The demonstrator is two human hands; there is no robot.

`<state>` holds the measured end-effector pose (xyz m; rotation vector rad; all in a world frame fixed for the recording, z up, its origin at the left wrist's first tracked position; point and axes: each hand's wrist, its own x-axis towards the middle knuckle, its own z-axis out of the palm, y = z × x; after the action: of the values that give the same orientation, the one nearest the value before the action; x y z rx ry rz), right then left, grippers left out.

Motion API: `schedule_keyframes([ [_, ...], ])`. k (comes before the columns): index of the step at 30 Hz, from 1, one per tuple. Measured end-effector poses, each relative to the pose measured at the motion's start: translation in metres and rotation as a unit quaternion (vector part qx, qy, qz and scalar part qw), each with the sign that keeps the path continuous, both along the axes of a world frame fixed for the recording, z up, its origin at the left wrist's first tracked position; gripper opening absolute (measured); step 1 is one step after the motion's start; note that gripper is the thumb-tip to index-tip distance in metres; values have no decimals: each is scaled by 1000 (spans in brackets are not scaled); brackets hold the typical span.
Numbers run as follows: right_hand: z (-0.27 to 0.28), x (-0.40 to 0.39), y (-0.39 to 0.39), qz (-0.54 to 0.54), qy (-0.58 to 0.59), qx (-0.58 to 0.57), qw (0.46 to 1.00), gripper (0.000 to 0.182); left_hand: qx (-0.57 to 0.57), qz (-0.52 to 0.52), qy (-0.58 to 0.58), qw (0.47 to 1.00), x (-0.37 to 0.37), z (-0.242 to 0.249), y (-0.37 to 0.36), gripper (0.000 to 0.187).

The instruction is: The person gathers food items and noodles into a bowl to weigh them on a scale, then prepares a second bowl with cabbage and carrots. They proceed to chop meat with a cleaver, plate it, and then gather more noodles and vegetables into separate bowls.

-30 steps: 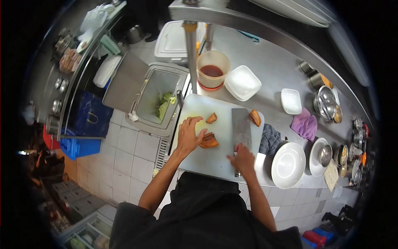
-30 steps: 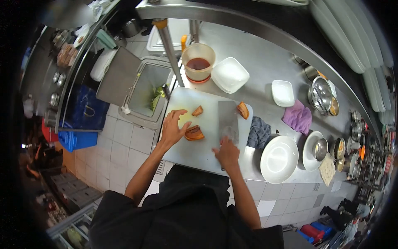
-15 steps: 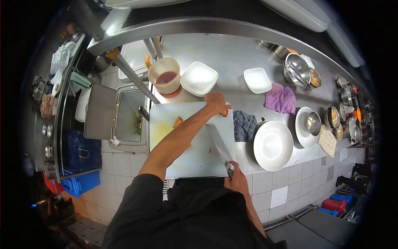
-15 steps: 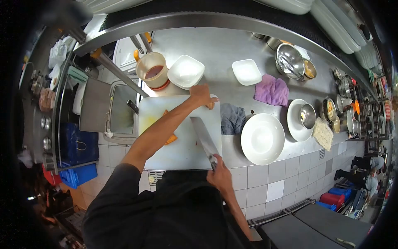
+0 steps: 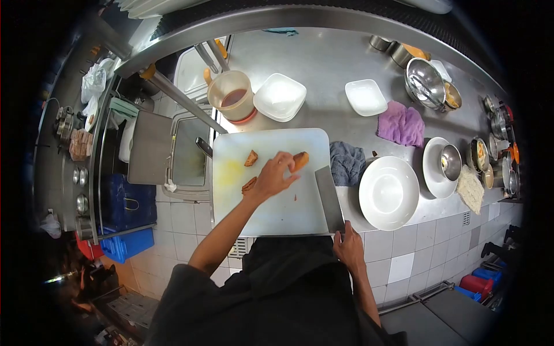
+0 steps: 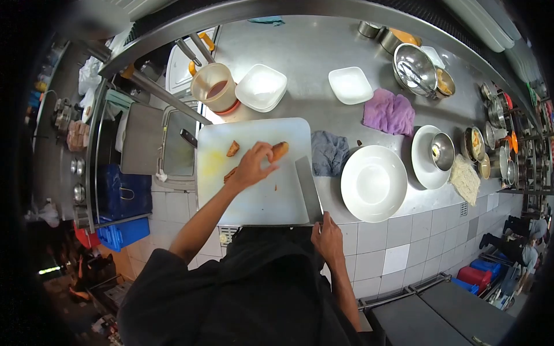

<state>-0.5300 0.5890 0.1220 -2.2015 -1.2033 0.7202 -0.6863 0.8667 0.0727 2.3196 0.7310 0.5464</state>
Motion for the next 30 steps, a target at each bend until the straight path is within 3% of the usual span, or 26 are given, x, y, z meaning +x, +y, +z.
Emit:
schedule_keyframes([
  [4, -5, -4, 18, 16, -14, -66, 998, 33, 65, -25, 48, 996, -16, 5, -23, 45],
  [6, -9, -1, 20, 33, -11, -47, 998, 32, 25, 90, 46, 995, -1, 20, -28, 50],
  [10, -3, 3, 27, 57, -30, -37, 997, 28, -4, 116, 102, 988, 15, 4, -21, 56],
  [12, 6, 0, 30, 47, -31, -23, 998, 27, -7, 17, 103, 995, 10, 1, -20, 61],
  [18, 48, -19, 54, 53, -51, -36, 997, 23, -40, 26, 45, 998, -5, 17, -31, 44],
  [23, 64, -35, 82, 143, -72, -44, 986, 16, -89, 0, 90, 992, -2, 18, -21, 47],
  [30, 79, -44, 79, 146, -74, -126, 978, 19, -78, 0, 74, 994, -5, 13, -20, 51],
])
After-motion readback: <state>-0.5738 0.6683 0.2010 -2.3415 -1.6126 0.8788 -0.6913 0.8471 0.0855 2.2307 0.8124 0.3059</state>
